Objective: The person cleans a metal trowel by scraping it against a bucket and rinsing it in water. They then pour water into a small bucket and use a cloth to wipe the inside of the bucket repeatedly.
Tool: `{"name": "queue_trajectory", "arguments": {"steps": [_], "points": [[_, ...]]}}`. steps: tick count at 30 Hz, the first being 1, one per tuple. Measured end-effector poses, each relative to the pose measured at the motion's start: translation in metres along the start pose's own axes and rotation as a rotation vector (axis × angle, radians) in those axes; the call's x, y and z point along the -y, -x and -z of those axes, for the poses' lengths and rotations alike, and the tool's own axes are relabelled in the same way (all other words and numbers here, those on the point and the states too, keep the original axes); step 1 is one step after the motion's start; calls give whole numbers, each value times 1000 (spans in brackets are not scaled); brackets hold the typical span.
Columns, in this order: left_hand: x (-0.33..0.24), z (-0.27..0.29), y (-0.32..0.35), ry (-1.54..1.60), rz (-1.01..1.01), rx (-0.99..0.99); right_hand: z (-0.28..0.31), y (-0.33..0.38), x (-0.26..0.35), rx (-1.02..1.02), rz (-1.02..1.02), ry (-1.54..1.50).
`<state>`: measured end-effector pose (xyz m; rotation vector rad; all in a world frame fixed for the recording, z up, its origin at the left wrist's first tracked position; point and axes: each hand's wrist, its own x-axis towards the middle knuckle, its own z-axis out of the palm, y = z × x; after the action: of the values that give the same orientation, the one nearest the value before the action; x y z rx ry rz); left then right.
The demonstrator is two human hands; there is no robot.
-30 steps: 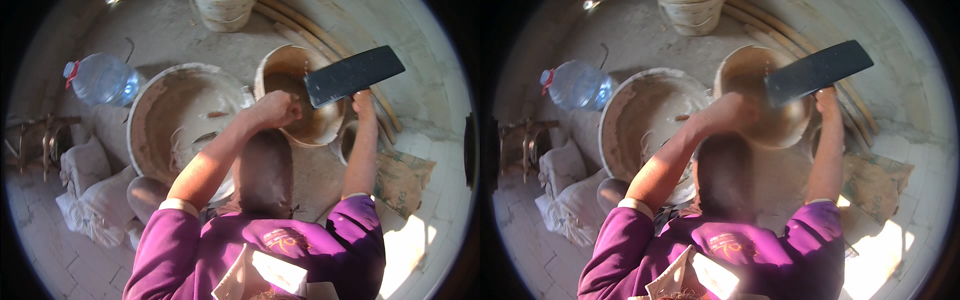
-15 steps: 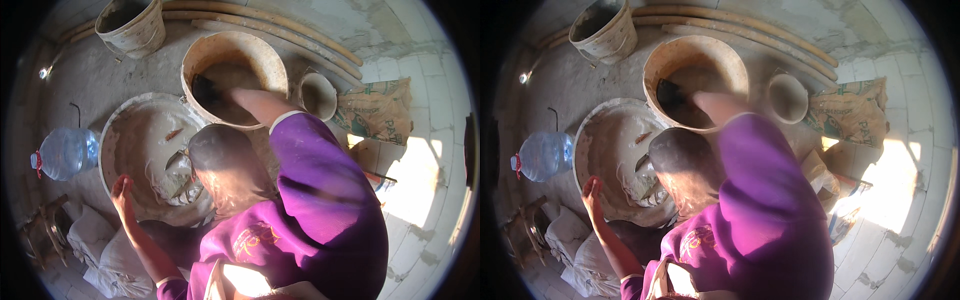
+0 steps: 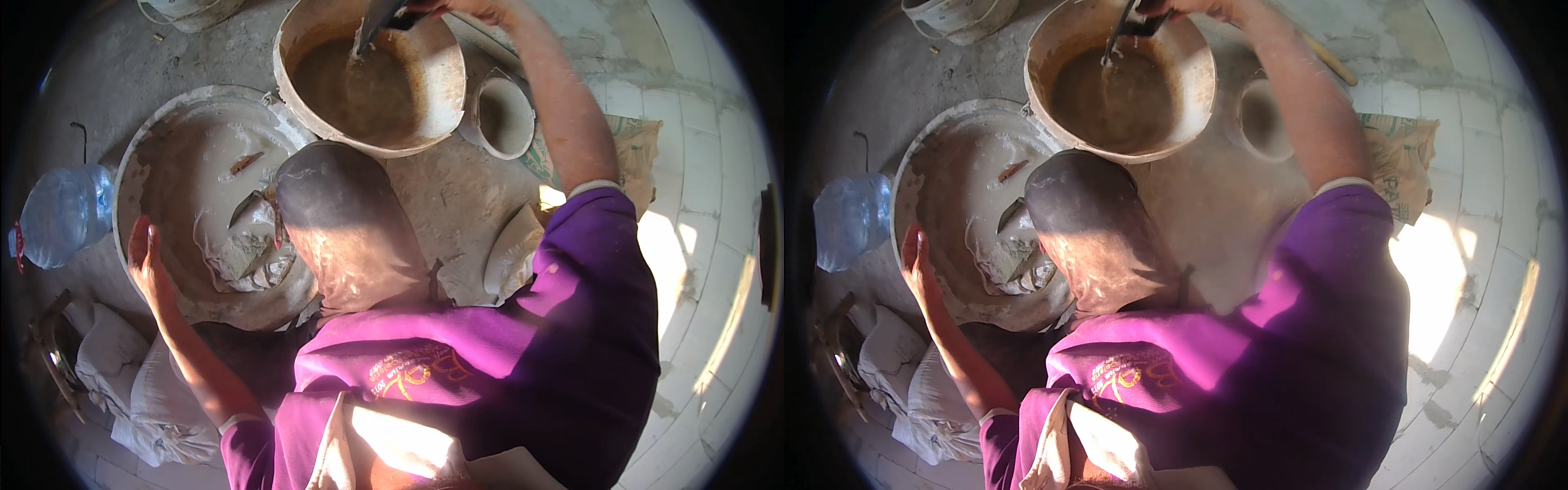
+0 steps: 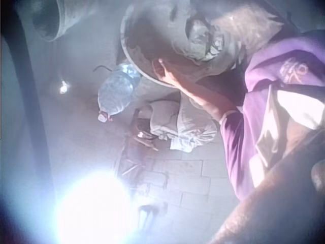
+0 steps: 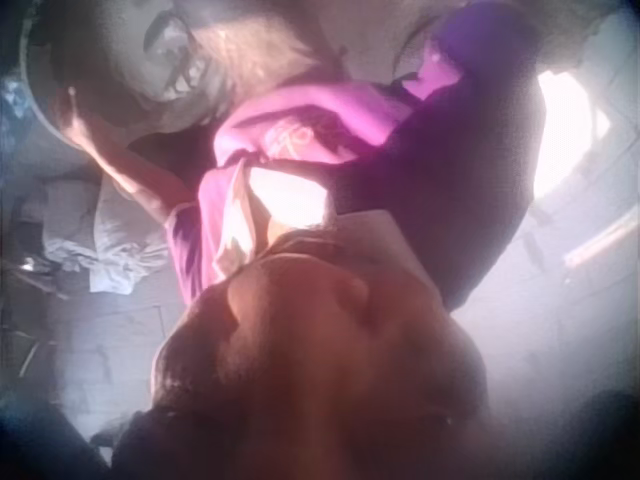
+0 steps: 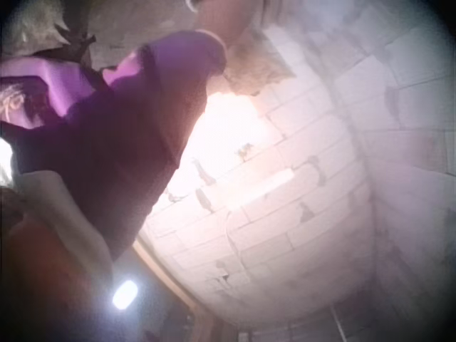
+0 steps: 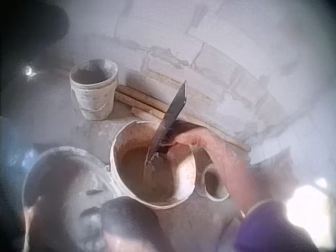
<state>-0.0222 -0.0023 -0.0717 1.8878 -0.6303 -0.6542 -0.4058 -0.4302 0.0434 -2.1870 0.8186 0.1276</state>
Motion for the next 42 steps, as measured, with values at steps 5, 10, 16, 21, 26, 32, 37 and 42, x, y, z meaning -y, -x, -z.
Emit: {"name": "queue_trajectory", "arguments": {"steps": [5, 10, 16, 21, 26, 32, 37, 42], "points": [[-72, -66, -52, 318, -170, -38, 38, 1, 95, -213, 135, -167], [-139, -106, -94, 412, -62, 119, -61, -54, 167, -163, 456, -586], [-73, -32, -92, 772, 281, 343, -158, -116, 249, -88, 325, -597], [1, 29, -46, 566, 336, 2, -264, -118, 276, 11, 338, -849], [7, 50, -28, 355, 410, -76, -276, -98, 289, 200, 338, -687], [-17, 21, -37, 417, 309, -64, -297, -139, 269, 340, 355, -536], [-30, -5, -20, 454, 398, -186, -286, -136, 259, 212, 391, -712], [105, 42, -55, 939, 122, 233, -280, -126, 276, -53, 378, -518]]}}
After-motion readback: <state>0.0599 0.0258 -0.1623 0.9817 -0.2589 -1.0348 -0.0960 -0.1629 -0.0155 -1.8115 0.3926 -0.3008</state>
